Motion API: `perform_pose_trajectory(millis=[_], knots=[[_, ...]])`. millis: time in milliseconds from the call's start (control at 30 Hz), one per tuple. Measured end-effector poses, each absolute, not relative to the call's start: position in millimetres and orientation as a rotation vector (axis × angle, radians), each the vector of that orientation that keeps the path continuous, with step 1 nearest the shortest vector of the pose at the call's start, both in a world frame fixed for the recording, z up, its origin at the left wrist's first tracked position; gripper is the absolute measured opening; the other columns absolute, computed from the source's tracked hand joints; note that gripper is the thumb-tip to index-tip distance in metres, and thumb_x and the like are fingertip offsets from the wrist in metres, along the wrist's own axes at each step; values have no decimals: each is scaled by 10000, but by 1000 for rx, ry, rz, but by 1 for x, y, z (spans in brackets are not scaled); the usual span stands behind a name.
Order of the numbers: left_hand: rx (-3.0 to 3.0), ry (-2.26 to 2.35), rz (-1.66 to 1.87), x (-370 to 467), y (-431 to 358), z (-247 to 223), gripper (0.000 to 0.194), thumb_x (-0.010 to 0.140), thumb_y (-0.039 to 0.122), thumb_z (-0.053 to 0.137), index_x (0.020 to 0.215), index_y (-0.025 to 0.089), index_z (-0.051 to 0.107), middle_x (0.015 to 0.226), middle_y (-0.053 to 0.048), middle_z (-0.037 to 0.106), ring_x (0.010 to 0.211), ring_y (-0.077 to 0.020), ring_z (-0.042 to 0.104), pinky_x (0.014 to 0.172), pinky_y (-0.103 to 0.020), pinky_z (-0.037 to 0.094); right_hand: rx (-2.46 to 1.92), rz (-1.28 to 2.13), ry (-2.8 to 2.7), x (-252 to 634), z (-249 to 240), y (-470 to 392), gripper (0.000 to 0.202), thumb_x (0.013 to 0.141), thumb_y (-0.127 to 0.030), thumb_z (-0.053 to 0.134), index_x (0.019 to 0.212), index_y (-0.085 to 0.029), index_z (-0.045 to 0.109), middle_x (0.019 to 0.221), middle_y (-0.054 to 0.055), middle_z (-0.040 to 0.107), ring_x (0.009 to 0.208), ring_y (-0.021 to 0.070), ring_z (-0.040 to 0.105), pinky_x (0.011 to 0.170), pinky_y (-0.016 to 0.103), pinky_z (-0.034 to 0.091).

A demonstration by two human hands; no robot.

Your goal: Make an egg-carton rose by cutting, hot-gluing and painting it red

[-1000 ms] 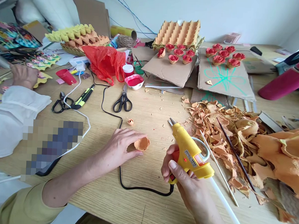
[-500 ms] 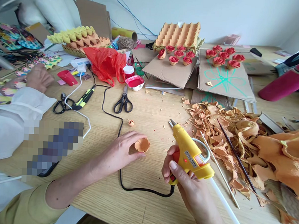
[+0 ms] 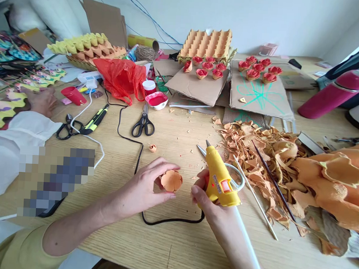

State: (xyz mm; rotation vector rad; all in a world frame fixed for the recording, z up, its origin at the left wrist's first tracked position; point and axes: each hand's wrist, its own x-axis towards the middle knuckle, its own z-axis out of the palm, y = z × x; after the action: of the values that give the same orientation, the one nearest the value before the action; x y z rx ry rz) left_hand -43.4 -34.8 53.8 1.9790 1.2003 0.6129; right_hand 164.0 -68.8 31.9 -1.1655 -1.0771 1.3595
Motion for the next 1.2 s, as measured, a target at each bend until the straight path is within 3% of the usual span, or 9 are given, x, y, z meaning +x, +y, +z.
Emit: perform_pose_trajectory(millis=[100,267,700,867,1000,1200], knots=[[1918,1120,587,-32,-36,55,492,684,115,852,1127,204,658,1143,-56,692,1055,-221,671,958,-332,534,-1250,1265,-1149,163,32,-67,263,841,-377,756,980,-270,561,730,-22,594,642,162,557,582,302,465],[1771,1083,550,-22,-37,42,517,712,171,825,1190,211,634,1135,-48,717,960,-208,691,777,-285,553,-1292,1232,-1126,163,21,-65,370,803,-400,787,1034,-269,530,761,-20,610,650,178,563,575,317,454],[1634,997,648,-26,-39,25,528,713,157,804,1204,200,616,1166,-74,727,991,-211,697,860,-307,558,-1334,1221,-1139,157,19,-62,428,787,-386,805,1082,-253,524,763,-37,598,655,162,561,580,304,459],[1638,1036,625,-27,-39,26,515,720,170,806,1196,214,616,1113,-43,736,928,-195,699,800,-289,560,-1322,1213,-1142,160,15,-63,430,776,-401,815,1068,-255,534,775,-32,610,658,162,566,595,307,470],[1783,1122,697,-29,-36,30,502,707,149,835,1161,220,633,1155,-29,731,1031,-202,669,910,-304,515,-1357,1149,-1159,162,13,-62,387,809,-410,780,1073,-252,547,805,-14,619,737,180,581,679,328,479],[1780,1116,682,-29,-33,36,459,700,149,847,1109,191,644,1100,-40,735,966,-188,676,814,-276,528,-1316,1212,-1148,162,14,-59,423,796,-442,789,1077,-252,535,804,0,647,729,193,594,659,334,482]])
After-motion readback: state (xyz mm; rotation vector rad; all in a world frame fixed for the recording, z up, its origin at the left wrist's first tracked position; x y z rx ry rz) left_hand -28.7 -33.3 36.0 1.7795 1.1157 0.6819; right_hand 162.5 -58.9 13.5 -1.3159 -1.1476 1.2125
